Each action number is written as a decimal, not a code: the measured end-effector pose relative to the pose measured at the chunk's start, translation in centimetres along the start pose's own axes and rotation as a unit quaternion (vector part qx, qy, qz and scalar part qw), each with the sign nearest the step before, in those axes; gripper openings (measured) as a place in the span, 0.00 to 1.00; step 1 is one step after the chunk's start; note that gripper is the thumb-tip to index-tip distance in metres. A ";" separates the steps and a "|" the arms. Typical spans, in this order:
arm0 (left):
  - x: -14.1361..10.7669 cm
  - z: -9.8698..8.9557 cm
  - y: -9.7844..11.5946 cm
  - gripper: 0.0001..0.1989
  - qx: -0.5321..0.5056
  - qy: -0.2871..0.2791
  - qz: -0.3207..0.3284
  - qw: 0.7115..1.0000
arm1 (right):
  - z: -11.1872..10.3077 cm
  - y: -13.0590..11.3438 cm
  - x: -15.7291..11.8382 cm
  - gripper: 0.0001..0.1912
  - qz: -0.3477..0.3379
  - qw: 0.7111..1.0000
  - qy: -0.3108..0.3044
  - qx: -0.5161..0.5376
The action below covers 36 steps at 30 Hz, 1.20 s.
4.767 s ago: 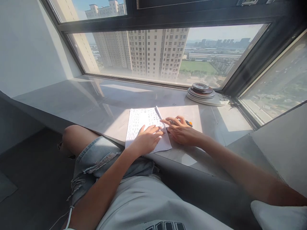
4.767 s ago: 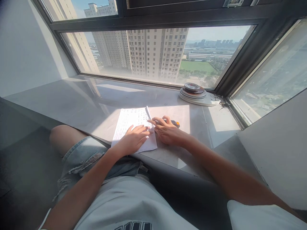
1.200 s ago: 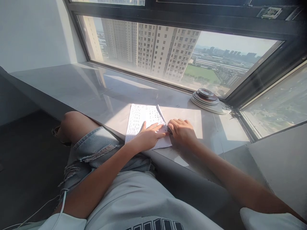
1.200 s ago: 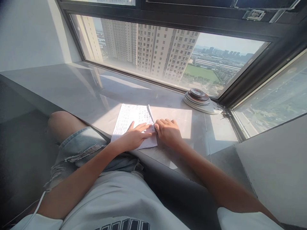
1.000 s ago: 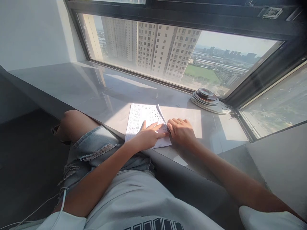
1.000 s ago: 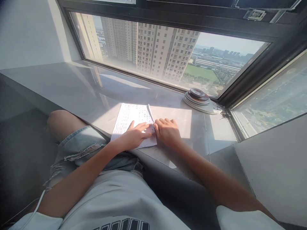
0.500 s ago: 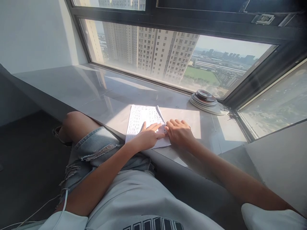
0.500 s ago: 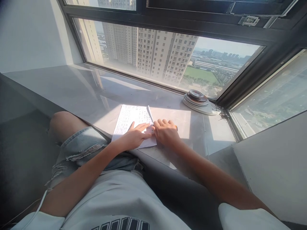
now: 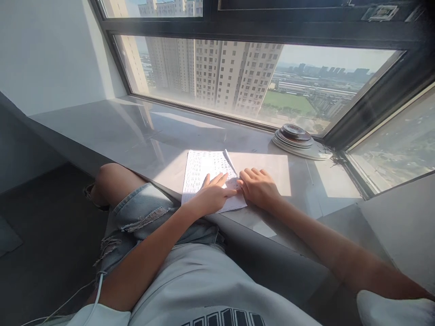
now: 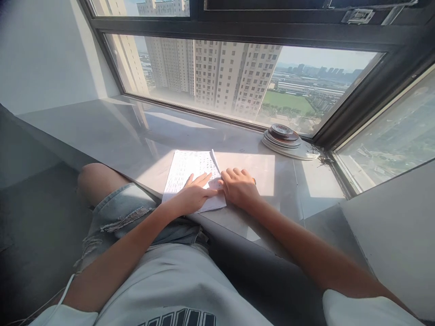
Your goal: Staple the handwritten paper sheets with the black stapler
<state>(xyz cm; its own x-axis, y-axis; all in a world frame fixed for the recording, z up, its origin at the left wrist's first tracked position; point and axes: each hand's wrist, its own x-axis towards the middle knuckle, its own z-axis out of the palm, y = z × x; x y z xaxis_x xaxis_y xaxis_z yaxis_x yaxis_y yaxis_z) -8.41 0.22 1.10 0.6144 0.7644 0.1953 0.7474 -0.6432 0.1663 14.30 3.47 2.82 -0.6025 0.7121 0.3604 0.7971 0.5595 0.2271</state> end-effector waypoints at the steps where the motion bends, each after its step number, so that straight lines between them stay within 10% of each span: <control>1: 0.0 0.0 0.0 0.21 -0.001 0.000 -0.002 1.000 | 0.0 0.3 0.1 0.18 0.001 1.000 0.001 0.022; 11: 0.0 -0.2 0.0 0.27 0.028 -0.006 0.001 1.000 | 1.1 3.6 -0.3 0.14 0.157 0.986 0.047 0.006; 36: 1.1 0.0 0.6 0.32 0.077 -0.008 0.040 0.996 | 0.9 3.3 0.2 0.18 0.192 0.980 -0.047 -0.027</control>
<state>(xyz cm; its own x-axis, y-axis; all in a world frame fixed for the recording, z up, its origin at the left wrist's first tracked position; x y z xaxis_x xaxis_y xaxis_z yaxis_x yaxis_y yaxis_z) -7.32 0.64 1.43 0.6771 0.7120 0.1861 0.7246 -0.6892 0.0004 16.79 5.88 2.89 -0.2572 0.9030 0.3441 0.9651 0.2218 0.1392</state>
